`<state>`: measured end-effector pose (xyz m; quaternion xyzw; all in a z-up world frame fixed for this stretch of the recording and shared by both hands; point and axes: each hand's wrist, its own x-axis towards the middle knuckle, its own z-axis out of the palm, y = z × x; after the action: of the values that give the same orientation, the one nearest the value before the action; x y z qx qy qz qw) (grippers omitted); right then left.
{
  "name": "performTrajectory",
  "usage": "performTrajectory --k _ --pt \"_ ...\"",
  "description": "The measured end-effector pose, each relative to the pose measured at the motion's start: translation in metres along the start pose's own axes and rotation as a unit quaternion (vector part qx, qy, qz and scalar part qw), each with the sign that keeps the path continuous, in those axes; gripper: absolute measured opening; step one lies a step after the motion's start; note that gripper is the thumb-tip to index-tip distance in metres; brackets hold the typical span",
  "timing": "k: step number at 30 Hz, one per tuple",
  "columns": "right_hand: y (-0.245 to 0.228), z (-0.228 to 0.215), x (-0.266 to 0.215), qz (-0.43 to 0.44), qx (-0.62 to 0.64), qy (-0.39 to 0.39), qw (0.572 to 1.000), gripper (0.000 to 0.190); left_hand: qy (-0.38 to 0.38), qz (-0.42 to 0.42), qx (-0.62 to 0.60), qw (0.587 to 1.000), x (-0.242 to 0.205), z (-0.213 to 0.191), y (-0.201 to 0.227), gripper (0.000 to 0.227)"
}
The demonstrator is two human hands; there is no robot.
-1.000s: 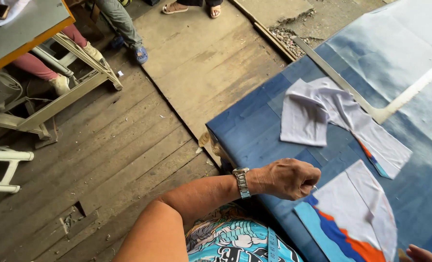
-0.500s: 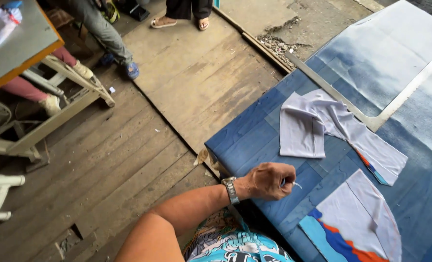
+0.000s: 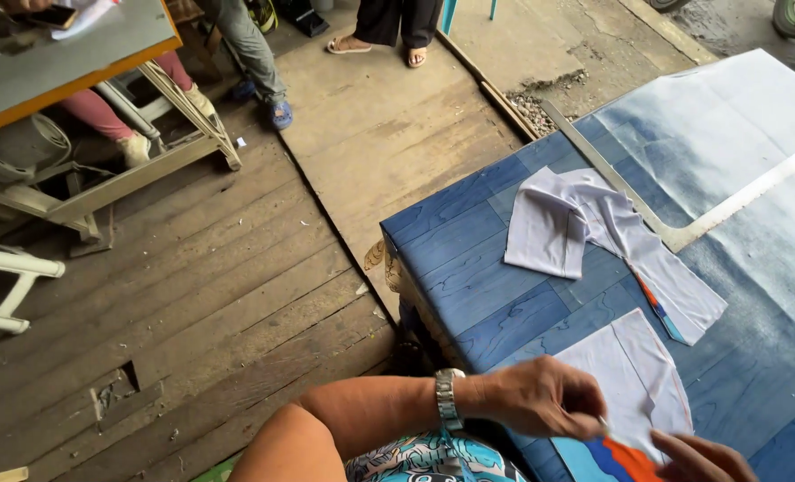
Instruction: The person uses a ruler and chalk to mark lines on a piece of white fabric with a colorful pattern. They then use scissors to cut the fabric along the marked lines, separating the pieces on a blue table.
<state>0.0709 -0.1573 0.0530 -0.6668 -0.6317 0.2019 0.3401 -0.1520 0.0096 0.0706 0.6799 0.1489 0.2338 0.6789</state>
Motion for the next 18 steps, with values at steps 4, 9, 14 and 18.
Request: performTrajectory --k 4,9,14,18 --pt "-0.070 -0.006 0.020 -0.002 0.007 0.019 1.000 0.060 -0.065 -0.087 -0.216 0.970 -0.001 0.032 -0.011 0.018" --pt "-0.088 -0.017 0.047 0.436 0.232 0.070 0.867 0.014 -0.096 -0.150 -0.198 0.964 0.011 0.017 -0.017 0.020" --pt "-0.012 -0.014 0.014 0.027 0.014 0.044 0.999 0.043 -0.163 -0.157 -0.148 0.963 0.021 -0.006 -0.009 0.031" --pt "0.160 -0.031 -0.004 0.027 -0.188 -0.132 0.973 0.044 -0.174 -0.050 0.070 0.981 0.028 -0.013 -0.023 0.032"
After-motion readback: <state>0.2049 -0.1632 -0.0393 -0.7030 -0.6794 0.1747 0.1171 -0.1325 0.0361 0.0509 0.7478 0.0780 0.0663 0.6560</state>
